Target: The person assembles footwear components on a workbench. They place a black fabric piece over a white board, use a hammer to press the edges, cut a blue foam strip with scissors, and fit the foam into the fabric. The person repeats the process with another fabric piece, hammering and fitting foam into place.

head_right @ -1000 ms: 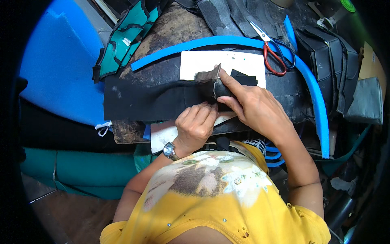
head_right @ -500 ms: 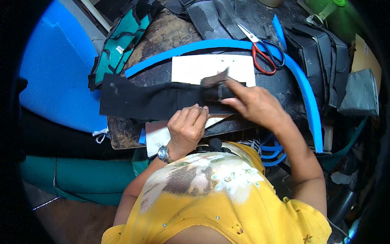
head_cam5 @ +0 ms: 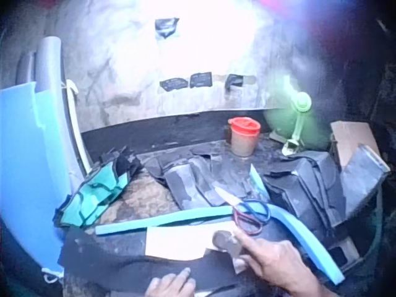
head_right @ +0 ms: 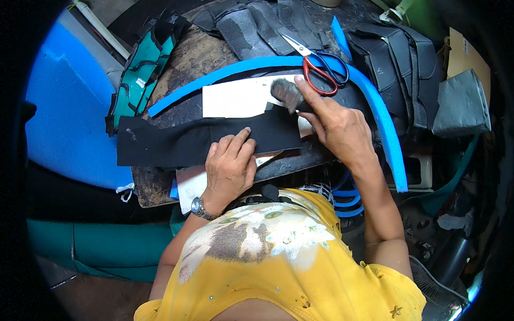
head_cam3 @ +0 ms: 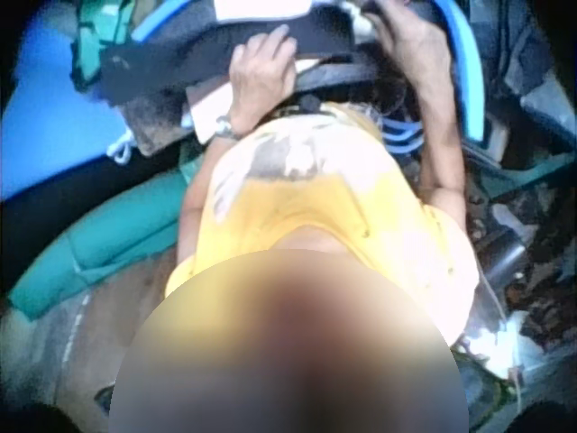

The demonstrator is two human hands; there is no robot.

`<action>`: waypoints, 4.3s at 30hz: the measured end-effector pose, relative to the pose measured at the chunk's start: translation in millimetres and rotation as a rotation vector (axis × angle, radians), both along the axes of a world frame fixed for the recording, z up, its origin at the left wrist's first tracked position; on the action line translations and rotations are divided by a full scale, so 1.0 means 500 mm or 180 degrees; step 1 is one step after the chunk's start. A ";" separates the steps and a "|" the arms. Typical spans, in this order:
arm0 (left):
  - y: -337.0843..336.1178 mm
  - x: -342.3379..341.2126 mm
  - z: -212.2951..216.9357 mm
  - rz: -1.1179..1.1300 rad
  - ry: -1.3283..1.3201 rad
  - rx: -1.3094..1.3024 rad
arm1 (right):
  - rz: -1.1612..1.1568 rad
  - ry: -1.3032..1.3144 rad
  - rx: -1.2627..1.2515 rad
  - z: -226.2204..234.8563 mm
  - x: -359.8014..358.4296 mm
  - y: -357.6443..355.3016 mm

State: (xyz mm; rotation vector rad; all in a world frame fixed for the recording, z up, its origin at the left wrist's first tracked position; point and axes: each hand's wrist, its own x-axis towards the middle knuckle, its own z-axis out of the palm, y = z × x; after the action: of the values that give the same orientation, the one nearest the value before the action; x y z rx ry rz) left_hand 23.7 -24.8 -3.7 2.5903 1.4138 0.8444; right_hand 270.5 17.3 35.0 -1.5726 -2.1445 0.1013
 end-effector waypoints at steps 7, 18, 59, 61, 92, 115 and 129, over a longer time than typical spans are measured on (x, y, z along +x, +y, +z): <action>0.005 0.001 -0.007 0.0096 -0.0031 0.0121 | -0.0005 0.0104 -0.0524 -0.002 0.037 -0.033; -0.007 -0.064 0.015 -0.0361 -0.0003 -0.0395 | -0.0446 0.0121 0.0129 -0.064 0.094 -0.091; -0.069 -0.141 0.102 0.0553 -0.0440 0.0860 | 0.1944 0.0755 0.0891 0.061 -0.230 -0.057; -0.059 -0.141 0.099 0.0417 -0.0726 0.0724 | 0.1903 0.0661 0.1020 0.056 -0.230 -0.058; -0.003 -0.136 0.070 -0.0165 -0.0108 0.0235 | 0.1783 0.0832 0.0143 0.007 -0.205 -0.019; 0.077 -0.241 0.154 -0.0764 -0.2208 -0.3290 | 0.1999 0.0128 -0.0491 0.049 -0.147 0.017; 0.089 -0.181 0.174 -0.0751 -0.0988 -0.2863 | 0.2024 0.0100 -0.0484 0.072 -0.163 0.012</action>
State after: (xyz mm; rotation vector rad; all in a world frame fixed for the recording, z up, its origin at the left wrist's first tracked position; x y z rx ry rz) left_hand -67.0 19.7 83.4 1.7919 1.0273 0.4006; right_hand 188.9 23.3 71.1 -0.8924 -2.5785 0.4982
